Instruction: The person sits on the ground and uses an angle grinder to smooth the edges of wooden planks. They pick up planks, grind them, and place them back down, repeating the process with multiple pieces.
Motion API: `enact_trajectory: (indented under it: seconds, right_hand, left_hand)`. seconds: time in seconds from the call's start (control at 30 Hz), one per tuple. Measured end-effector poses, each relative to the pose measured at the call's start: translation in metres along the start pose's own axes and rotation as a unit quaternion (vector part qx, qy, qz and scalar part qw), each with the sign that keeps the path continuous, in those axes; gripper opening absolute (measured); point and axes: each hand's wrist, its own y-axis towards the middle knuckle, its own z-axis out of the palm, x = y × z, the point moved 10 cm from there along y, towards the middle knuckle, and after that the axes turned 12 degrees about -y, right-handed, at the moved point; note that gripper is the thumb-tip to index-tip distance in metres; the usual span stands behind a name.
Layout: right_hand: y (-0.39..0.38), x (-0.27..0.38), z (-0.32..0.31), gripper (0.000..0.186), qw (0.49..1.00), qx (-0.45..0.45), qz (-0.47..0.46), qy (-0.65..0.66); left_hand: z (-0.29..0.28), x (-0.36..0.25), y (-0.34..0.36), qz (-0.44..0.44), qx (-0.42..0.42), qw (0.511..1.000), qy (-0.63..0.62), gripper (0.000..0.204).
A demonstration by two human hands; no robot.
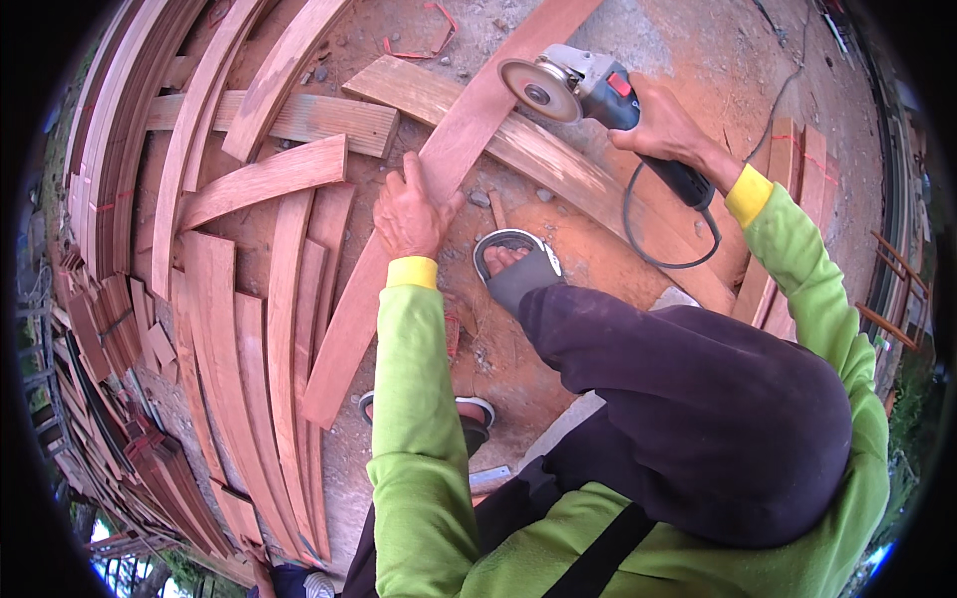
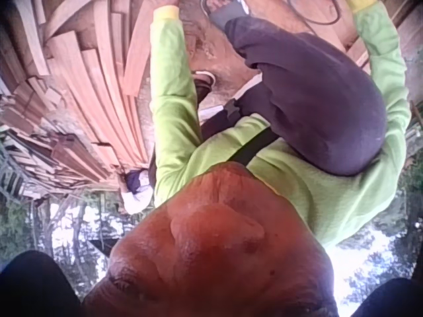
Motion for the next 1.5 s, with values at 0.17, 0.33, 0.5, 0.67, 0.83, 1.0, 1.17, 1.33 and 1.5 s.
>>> enact_trajectory:
  seconds: [0.17, 0.33, 0.5, 0.67, 0.83, 1.0, 1.17, 1.33, 1.5]
  right_hand:
    - [0.000, -0.002, 0.004, 0.063, 1.000, -0.007, -0.008, 0.007]
    - [0.001, -0.003, 0.009, 0.065, 1.000, 0.021, 0.003, 0.001]
    - [0.001, -0.005, 0.011, 0.067, 1.000, 0.030, 0.006, -0.005]
    - [0.001, -0.008, 0.013, 0.069, 1.000, 0.023, 0.002, -0.017]
    - [0.002, -0.006, 0.013, 0.070, 0.999, 0.026, -0.002, -0.019]
    - [0.005, -0.014, 0.017, 0.070, 0.999, 0.011, -0.008, -0.037]
    - [0.003, -0.012, 0.017, 0.070, 0.999, 0.027, -0.002, -0.030]
    - [0.003, -0.011, 0.015, 0.068, 0.999, 0.007, -0.012, -0.030]
    - [0.003, -0.011, 0.012, 0.064, 0.998, -0.039, -0.040, -0.025]
  left_hand:
    - [0.000, 0.000, 0.000, 0.000, 0.002, 1.000, 0.002, 0.080]
    - [0.000, 0.001, -0.001, -0.004, 0.004, 1.000, 0.007, 0.079]
    - [0.000, 0.000, -0.001, -0.009, 0.007, 1.000, 0.006, 0.079]
    - [0.000, -0.001, 0.000, -0.007, 0.007, 1.000, 0.010, 0.078]
    - [0.000, -0.001, -0.001, -0.004, 0.002, 1.000, 0.017, 0.078]
    - [0.000, -0.001, 0.000, -0.009, 0.005, 1.000, 0.017, 0.077]
    - [0.000, -0.001, 0.000, -0.005, 0.004, 1.000, 0.009, 0.077]
    - [0.000, -0.002, 0.000, -0.008, 0.002, 1.000, 0.009, 0.076]
    - [-0.001, -0.003, 0.000, -0.002, 0.000, 1.000, 0.010, 0.076]
